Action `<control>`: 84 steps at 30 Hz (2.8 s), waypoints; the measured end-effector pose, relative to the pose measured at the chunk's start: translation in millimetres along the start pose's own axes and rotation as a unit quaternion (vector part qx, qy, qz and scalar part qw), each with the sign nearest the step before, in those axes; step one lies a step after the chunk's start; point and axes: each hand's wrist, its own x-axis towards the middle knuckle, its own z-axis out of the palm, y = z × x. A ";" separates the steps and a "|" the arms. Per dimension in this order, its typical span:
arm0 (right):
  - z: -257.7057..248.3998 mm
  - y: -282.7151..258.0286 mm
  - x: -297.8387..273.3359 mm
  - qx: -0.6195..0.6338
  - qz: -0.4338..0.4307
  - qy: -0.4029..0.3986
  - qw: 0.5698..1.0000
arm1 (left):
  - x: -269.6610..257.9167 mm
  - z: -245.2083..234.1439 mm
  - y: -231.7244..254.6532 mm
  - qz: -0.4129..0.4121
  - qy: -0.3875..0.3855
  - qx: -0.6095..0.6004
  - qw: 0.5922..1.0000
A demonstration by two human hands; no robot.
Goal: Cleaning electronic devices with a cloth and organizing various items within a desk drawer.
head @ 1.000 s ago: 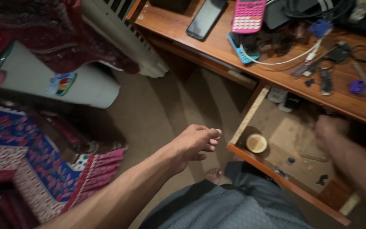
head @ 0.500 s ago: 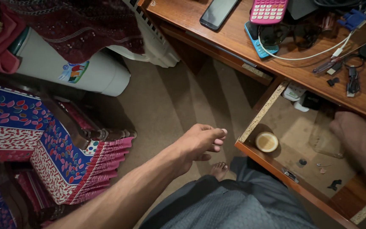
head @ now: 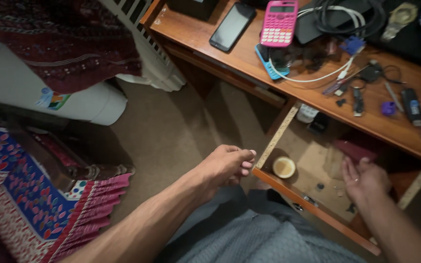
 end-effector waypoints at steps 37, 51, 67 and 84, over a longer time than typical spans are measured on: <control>26.6 -55.8 -15.4 -0.106 -0.040 0.034 0.993 | 39.2 -35.9 101.9 0.014 -0.077 0.095 0.992; 3.6 8.6 38.2 0.025 0.206 0.144 0.968 | 10.2 -78.1 74.1 0.022 -0.024 0.095 0.995; 95.6 -25.8 -3.8 0.014 0.182 0.005 0.983 | 3.2 -75.9 62.7 0.033 -0.021 0.026 0.999; 117.0 -5.8 -20.4 -0.010 0.200 -0.057 0.978 | 24.7 -61.0 66.3 0.032 -0.021 0.017 0.999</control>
